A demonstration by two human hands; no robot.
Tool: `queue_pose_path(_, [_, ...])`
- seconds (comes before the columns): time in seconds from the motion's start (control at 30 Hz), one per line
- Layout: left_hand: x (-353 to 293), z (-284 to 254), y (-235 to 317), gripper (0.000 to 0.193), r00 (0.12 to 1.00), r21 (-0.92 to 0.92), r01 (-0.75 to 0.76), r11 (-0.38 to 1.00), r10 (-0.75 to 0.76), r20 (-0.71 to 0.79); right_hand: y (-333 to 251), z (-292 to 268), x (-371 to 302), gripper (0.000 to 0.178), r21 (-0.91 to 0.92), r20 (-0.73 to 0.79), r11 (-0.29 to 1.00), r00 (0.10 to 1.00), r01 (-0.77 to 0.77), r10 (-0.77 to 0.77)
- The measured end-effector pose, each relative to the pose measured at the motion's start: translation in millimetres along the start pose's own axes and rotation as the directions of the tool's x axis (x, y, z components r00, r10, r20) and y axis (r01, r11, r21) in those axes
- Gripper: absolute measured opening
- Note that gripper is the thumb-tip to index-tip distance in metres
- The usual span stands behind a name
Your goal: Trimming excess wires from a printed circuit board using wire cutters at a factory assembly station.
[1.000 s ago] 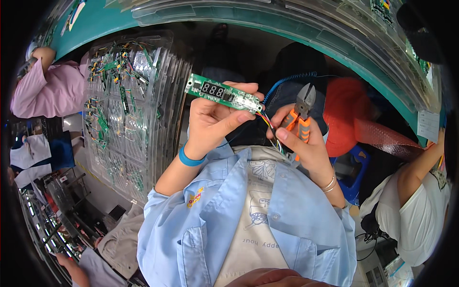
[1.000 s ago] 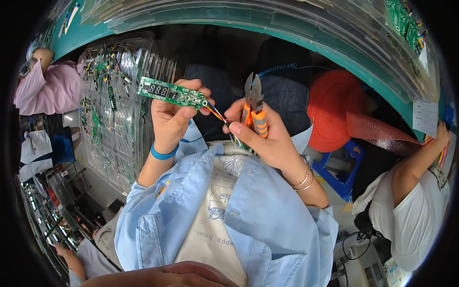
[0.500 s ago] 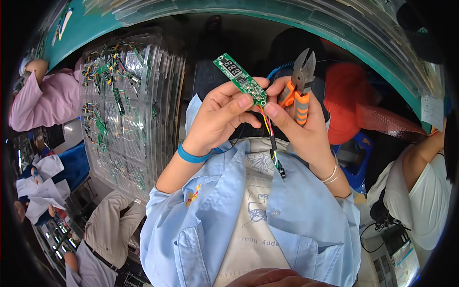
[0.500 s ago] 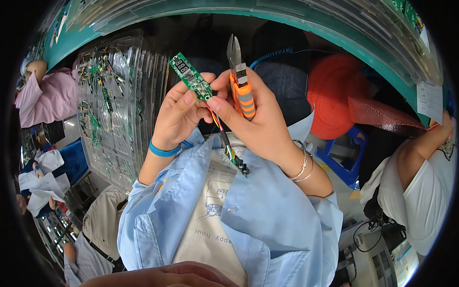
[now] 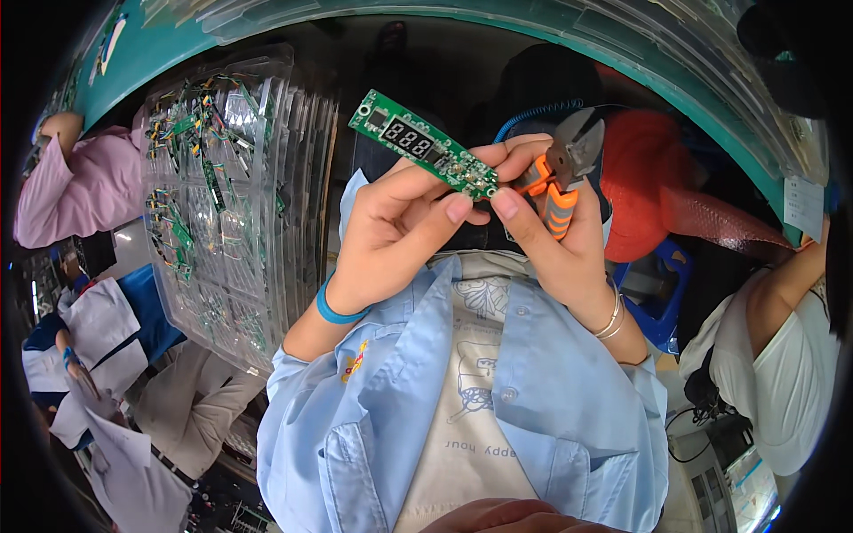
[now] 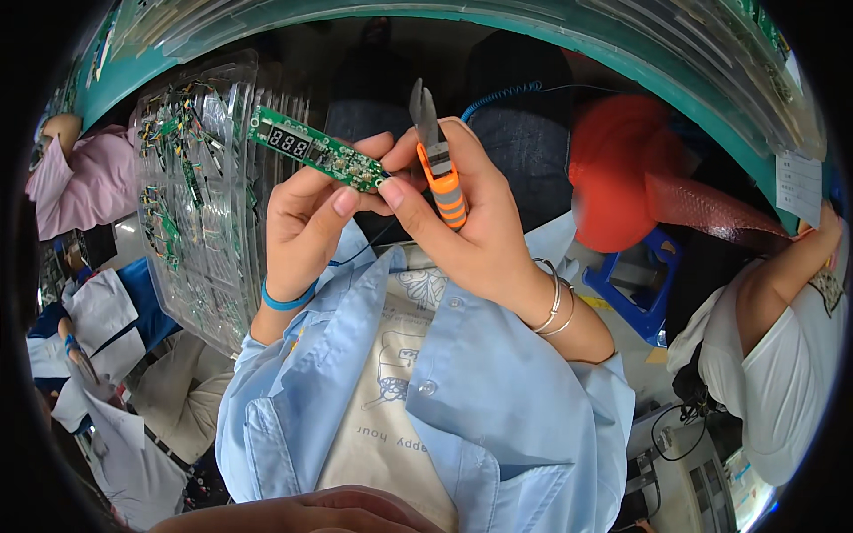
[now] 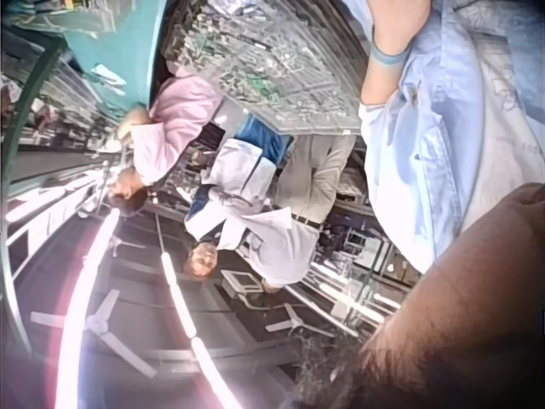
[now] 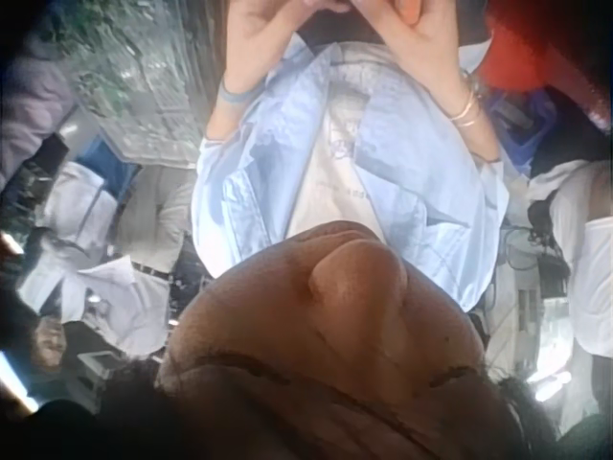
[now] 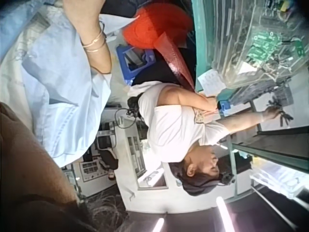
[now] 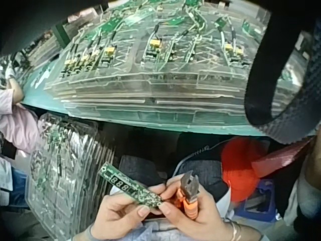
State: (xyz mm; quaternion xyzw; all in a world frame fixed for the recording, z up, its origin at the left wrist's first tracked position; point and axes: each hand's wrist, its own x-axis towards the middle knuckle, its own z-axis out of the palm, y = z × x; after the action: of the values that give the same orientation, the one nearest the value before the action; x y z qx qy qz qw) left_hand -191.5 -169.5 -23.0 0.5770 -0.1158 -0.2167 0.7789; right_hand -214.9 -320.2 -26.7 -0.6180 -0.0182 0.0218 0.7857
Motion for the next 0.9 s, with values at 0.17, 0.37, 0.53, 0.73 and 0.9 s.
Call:
queue_pose_path(0.17, [2, 5, -2, 0.027, 0.998, -0.017, -0.05, 0.999, 0.049, -0.05, 6, -1, 4, 0.021, -0.121, 0.0, 0.982, 0.989, 0.147, -0.148])
queue_pose_path(0.37, [6, 3, -13, 0.027, 0.988, 0.019, -0.126, 0.992, 0.127, -0.084, 12, 3, 3, 0.022, -0.306, 0.005, 0.918, 0.965, 0.252, -0.263])
queue_pose_path(0.53, [5, 5, -10, 0.028, 0.995, -0.137, -0.061, 0.989, 0.049, -0.09, 14, 1, 4, 0.021, -0.264, -0.016, 0.946, 0.98, 0.187, -0.198])
queue_pose_path(0.73, [7, 9, -13, 0.029, 0.993, -0.198, -0.012, 0.98, -0.012, -0.12, 13, 5, 1, 0.019, 0.086, -0.085, 0.995, 0.995, -0.042, 0.05])
queue_pose_path(0.9, [10, 9, -13, 0.029, 0.991, -0.185, -0.016, 0.983, -0.009, -0.133, 16, 4, 3, 0.02, 0.085, -0.08, 0.996, 0.996, -0.039, 0.046])
